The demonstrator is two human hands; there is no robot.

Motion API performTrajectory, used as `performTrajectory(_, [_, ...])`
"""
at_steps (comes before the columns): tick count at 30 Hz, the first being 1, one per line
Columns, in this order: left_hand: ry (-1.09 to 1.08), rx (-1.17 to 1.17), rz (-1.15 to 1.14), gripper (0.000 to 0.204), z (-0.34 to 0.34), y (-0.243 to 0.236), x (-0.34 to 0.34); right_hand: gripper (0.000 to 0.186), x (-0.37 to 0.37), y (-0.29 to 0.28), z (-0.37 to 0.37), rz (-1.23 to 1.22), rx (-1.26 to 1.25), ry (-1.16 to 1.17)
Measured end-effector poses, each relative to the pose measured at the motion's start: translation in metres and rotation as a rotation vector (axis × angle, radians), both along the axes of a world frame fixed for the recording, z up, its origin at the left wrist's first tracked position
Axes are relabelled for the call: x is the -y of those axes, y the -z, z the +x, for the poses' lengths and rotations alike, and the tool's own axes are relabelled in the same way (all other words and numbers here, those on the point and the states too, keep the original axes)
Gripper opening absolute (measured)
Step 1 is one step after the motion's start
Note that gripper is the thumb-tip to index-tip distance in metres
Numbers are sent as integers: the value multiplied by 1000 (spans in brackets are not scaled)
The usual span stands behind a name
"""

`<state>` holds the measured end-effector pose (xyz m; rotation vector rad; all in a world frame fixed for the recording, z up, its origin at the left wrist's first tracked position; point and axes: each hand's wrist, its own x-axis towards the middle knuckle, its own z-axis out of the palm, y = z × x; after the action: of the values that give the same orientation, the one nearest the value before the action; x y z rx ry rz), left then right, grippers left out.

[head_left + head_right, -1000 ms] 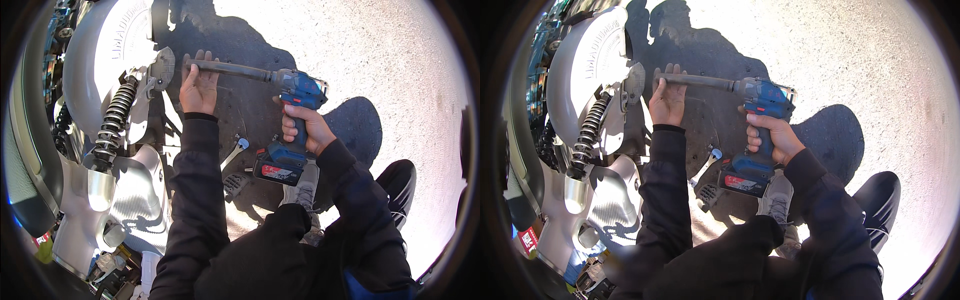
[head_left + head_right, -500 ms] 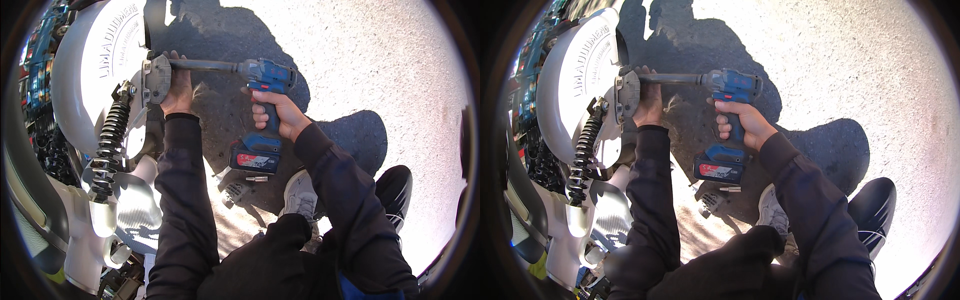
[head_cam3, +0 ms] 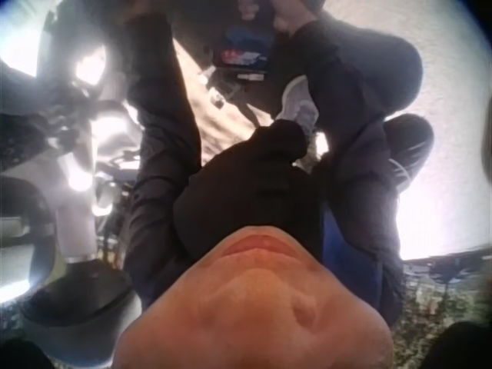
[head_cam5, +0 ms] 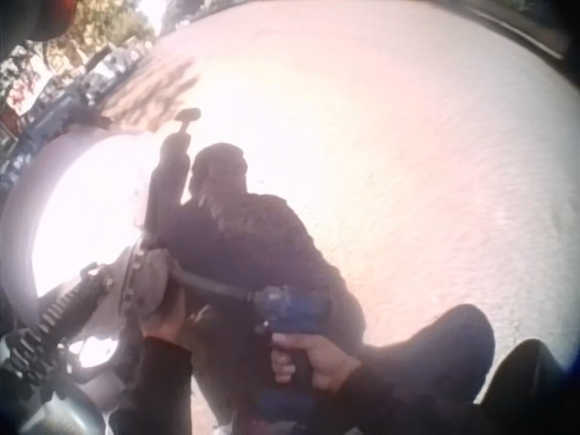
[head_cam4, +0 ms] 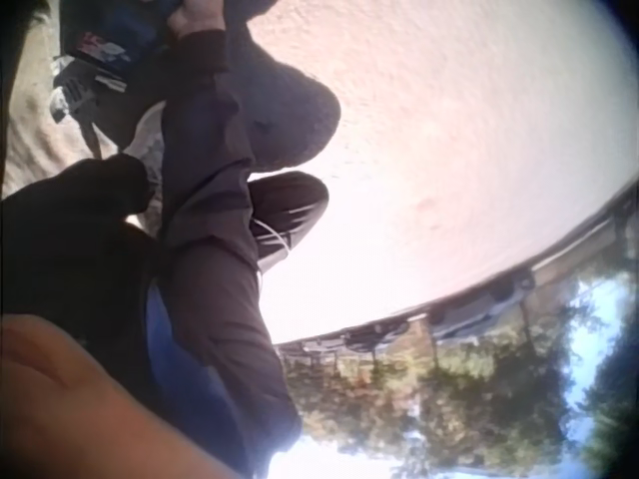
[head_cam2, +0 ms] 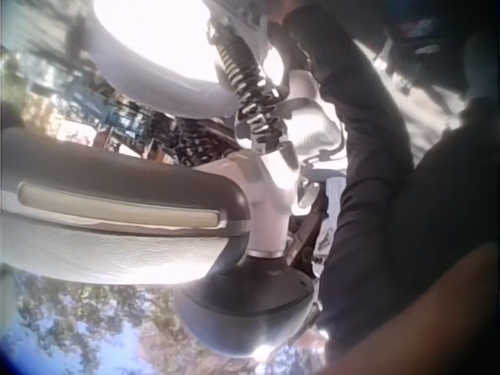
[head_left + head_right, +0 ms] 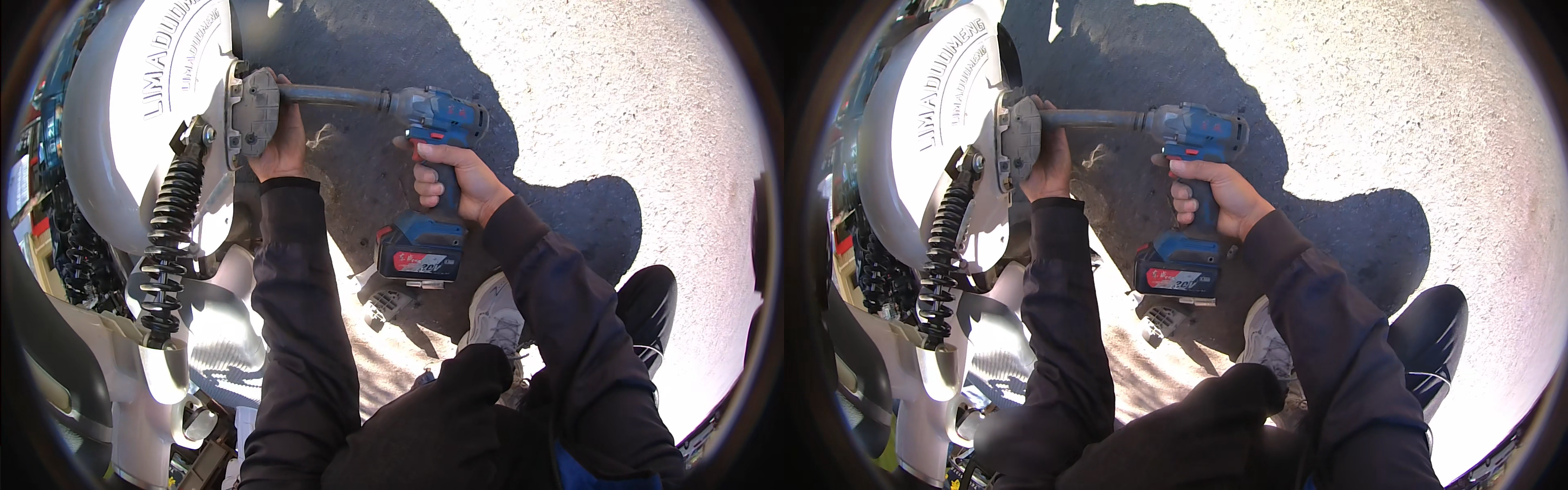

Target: The person uses a cordless impact driver to remove and reinstall screws on the rear fender and footrest of a white scooter. They then attach a small plastic cover and connect a brake cable by hand, securing it to the rear brake assembly.

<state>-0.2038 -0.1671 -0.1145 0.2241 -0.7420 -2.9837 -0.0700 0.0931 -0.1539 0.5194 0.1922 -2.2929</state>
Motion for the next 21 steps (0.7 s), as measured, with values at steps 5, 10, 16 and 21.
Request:
performTrajectory(5, [39,6,47,37,-2,1,7,45,6,6,6,-235,123,24])
performTrajectory(10, [30,37,96,36,-3,0,12,45,16,6,6,19,-77,37])
performTrajectory(16, [80,6,0,45,1,1,9,37,21,5,5,-23,-23,13])
performTrajectory(21, [192,-69,101,47,4,4,9,22,22,12,7,-112,34,12])
